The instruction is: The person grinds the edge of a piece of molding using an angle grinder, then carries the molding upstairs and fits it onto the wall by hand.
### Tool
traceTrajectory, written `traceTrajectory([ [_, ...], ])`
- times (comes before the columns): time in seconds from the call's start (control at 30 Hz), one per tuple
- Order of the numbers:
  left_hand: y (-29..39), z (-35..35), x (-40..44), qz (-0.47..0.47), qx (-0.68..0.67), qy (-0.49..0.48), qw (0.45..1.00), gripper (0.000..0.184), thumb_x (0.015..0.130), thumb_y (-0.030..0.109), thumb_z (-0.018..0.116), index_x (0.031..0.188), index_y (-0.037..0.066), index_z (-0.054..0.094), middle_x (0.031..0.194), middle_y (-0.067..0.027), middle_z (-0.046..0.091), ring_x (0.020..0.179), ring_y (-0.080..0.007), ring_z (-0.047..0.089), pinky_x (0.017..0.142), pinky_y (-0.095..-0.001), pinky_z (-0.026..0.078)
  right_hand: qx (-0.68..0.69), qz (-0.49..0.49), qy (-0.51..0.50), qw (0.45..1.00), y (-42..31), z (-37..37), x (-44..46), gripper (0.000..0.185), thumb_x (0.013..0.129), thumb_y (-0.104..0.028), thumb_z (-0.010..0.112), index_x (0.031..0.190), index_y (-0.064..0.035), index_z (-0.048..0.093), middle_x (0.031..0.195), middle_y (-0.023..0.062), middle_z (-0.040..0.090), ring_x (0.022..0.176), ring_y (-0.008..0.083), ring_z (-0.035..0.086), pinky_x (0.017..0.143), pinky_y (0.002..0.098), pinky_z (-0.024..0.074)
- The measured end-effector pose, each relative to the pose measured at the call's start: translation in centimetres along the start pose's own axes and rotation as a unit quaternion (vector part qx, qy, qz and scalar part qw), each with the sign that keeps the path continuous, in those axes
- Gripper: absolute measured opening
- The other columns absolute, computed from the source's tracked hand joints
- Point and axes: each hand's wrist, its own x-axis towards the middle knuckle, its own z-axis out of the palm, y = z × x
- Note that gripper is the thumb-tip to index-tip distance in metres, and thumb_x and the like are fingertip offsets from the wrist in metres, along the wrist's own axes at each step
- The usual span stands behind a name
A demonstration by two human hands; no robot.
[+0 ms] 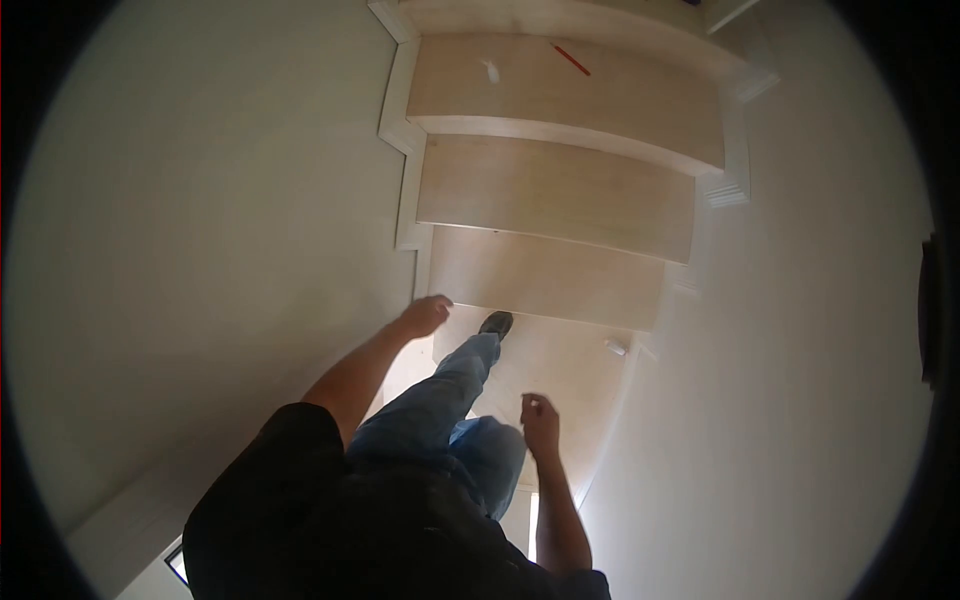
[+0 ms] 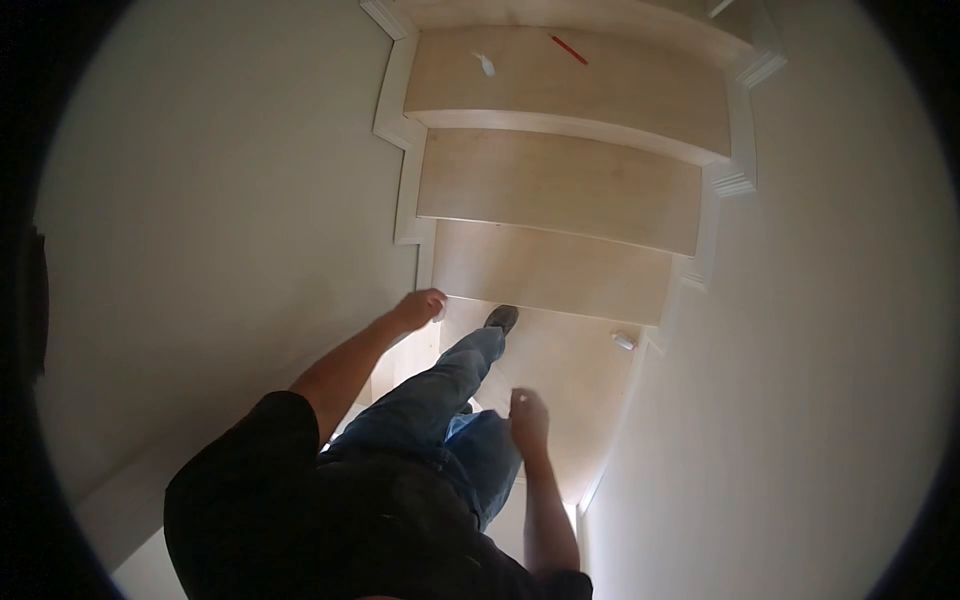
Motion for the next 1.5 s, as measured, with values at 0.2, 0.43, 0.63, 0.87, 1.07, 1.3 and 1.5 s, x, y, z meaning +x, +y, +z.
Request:
traceTrajectory([
  [0.2, 6.9, -11.3, 3.4, -0.013, -0.028, 0.090, 0.995, 0.025, 0.100, 0.021, 0.066, 0.122, 0.010, 0.070, 0.109, -0.0083, 0.075, 0.098, -0.0188, 0.069, 0.087, -0.0344, 0.056, -0.178, -0.171, 0.059, 0.967, -8.9, -9.4, 17.7, 0.027, 0.102, -0.030, 0.058, 0.110, -0.0075, 0.071, 0.085, 0.0187, 0.071, 0.082, 0.0369, 0.071, 0.078, 0.0460, 0.0545],
  [0.43, 14.3, -23.9, 9.8, -0.012, -0.158, 0.236, 0.959, 0.036, 0.101, 0.012, 0.064, 0.137, 0.007, 0.060, 0.121, -0.0067, 0.070, 0.105, -0.0159, 0.066, 0.094, -0.0297, 0.051, -0.265, -0.435, 0.269, 0.817, -25.1, -17.0, 45.0, 0.025, 0.104, -0.025, 0.056, 0.097, -0.0031, 0.066, 0.093, 0.0210, 0.068, 0.090, 0.0414, 0.066, 0.080, 0.0509, 0.0525],
  [0.63, 20.1, -32.1, 17.9, -0.012, -0.355, 0.382, 0.853, 0.041, 0.103, 0.017, 0.061, 0.140, 0.000, 0.055, 0.117, -0.0055, 0.066, 0.105, -0.0158, 0.068, 0.086, -0.0275, 0.054, -0.394, -0.389, 0.303, 0.776, -34.9, -19.0, 56.3, 0.022, 0.098, -0.029, 0.060, 0.109, -0.0121, 0.070, 0.109, 0.0135, 0.069, 0.105, 0.0360, 0.065, 0.088, 0.0514, 0.0519],
  [0.87, 22.6, -41.6, 28.3, 0.024, -0.394, 0.517, 0.759, 0.042, 0.104, 0.016, 0.057, 0.142, 0.001, 0.052, 0.119, -0.0074, 0.065, 0.097, -0.0177, 0.072, 0.078, -0.0273, 0.055, -0.473, -0.323, 0.366, 0.733, -35.5, -17.1, 58.3, 0.031, 0.097, -0.038, 0.060, 0.115, -0.0153, 0.069, 0.116, 0.0088, 0.068, 0.110, 0.0327, 0.063, 0.093, 0.0507, 0.0492],
  [1.07, 23.7, -43.1, 31.9, 0.044, -0.391, 0.550, 0.736, 0.030, 0.105, 0.011, 0.053, 0.132, 0.000, 0.056, 0.123, -0.0082, 0.062, 0.101, -0.0208, 0.073, 0.078, -0.0281, 0.055, -0.447, -0.343, 0.354, 0.746, -34.4, -17.6, 59.6, 0.031, 0.094, -0.032, 0.061, 0.120, -0.0163, 0.066, 0.119, 0.0070, 0.066, 0.110, 0.0323, 0.061, 0.093, 0.0503, 0.0478],
  [1.3, 24.1, -42.7, 33.7, 0.020, -0.354, 0.650, 0.672, 0.034, 0.100, 0.016, 0.059, 0.128, -0.004, 0.059, 0.105, -0.0103, 0.069, 0.082, -0.0204, 0.072, 0.072, -0.0311, 0.052, -0.453, -0.323, 0.326, 0.765, -35.1, -18.1, 58.8, 0.031, 0.093, -0.031, 0.063, 0.120, -0.0162, 0.065, 0.115, 0.0080, 0.064, 0.112, 0.0325, 0.059, 0.095, 0.0499, 0.0460],
  [1.5, 22.8, -43.1, 34.4, 0.012, -0.335, 0.679, 0.653, 0.036, 0.100, 0.019, 0.065, 0.128, -0.004, 0.060, 0.107, -0.0106, 0.073, 0.082, -0.0185, 0.074, 0.074, -0.0326, 0.054, -0.447, -0.355, 0.348, 0.744, -34.3, -18.3, 59.4, 0.030, 0.092, -0.031, 0.063, 0.119, -0.0171, 0.066, 0.112, 0.0070, 0.065, 0.109, 0.0311, 0.060, 0.094, 0.0499, 0.0465],
])
